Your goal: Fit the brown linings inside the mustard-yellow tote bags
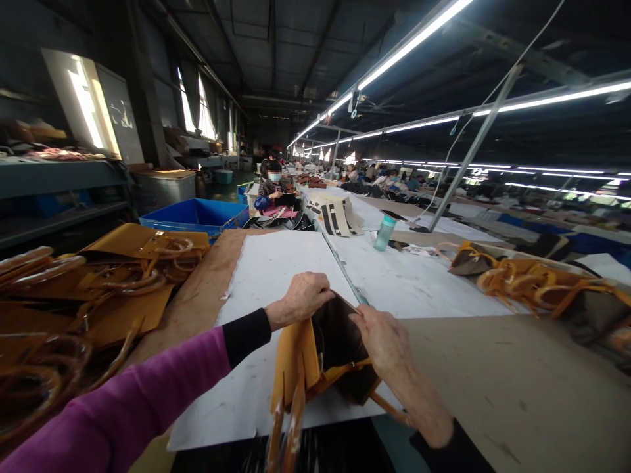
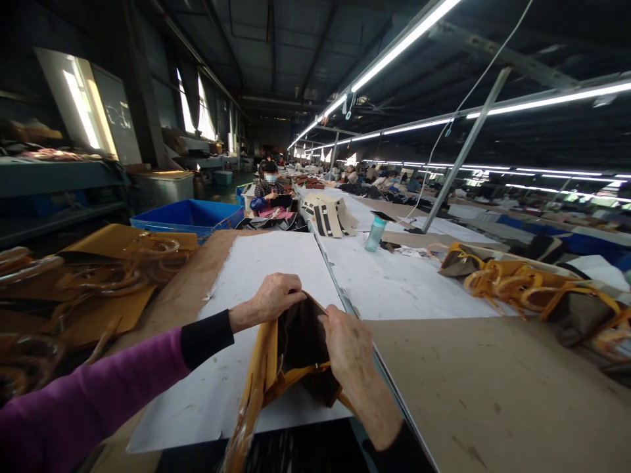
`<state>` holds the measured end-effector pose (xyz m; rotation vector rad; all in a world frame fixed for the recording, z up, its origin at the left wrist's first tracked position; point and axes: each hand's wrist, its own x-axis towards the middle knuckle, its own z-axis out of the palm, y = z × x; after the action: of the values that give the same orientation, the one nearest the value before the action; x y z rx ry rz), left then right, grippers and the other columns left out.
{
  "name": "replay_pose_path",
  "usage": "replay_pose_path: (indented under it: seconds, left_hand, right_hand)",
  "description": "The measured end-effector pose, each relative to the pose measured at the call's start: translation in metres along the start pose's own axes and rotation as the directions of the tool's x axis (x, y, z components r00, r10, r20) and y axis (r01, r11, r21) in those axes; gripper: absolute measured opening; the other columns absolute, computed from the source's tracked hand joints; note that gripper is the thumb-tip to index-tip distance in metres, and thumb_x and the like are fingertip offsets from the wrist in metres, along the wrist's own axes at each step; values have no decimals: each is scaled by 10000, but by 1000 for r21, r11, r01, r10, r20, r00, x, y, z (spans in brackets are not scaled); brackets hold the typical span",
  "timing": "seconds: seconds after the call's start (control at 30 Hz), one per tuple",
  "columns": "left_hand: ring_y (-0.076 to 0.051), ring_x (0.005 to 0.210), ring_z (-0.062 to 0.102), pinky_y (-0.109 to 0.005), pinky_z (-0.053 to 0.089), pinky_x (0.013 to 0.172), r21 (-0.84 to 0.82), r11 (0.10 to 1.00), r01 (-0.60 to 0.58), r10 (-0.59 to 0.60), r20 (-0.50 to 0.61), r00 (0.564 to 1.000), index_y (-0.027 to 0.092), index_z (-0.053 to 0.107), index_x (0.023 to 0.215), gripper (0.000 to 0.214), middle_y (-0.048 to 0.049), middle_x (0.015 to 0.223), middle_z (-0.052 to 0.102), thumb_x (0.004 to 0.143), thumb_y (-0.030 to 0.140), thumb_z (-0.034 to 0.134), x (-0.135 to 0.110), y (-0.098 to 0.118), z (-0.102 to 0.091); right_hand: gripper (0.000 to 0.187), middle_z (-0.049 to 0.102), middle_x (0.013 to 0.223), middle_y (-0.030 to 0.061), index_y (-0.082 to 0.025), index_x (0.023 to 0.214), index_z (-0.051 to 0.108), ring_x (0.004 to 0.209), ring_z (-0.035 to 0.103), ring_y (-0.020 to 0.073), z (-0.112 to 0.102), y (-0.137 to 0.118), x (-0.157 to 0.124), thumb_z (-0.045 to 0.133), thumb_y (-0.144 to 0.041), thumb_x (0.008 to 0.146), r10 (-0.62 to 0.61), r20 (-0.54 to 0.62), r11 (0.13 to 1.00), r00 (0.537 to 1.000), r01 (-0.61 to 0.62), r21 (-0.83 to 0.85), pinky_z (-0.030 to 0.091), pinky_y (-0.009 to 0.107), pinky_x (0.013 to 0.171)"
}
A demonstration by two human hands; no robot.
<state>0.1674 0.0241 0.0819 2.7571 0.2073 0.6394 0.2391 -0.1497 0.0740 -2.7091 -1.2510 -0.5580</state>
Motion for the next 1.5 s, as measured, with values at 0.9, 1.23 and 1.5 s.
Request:
replay_pose_path:
  seconds: [0.9,1.23,1.5]
  left_hand:
    - [-150,722,560,-232,354,605,-8,1000,-4,5,50,999,185,591,708,107,1,760,639,768,233,515,-3,-5,-4]
    - [-137,649,538,-212,395,548,-390,894,222,-93,322,942,134,590,1000,469,2,780,635,555,65,459,-11,-42,-27]
    - [-147,776,568,-215,441,696,-507,861,37,111,259,959,129,640,948,425,0,826,651,585,27,444,-15,-27,-18]
  right_hand:
    - [231,670,914,75,-205,865,643,888,590,197,-9,-21,57,429,-287,840,-187,330,975,925,132,181,334,258,664]
    - [261,472,564,-21,-187,552,465,604,456,117,-34,-12,45,433,-307,781,-295,389,928,873,163,336,251,233,540]
    - [257,367,550,-33,-197,551,366,561,384,112,-32,0,19,426,-307,776,-178,396,955,901,62,289,211,239,523]
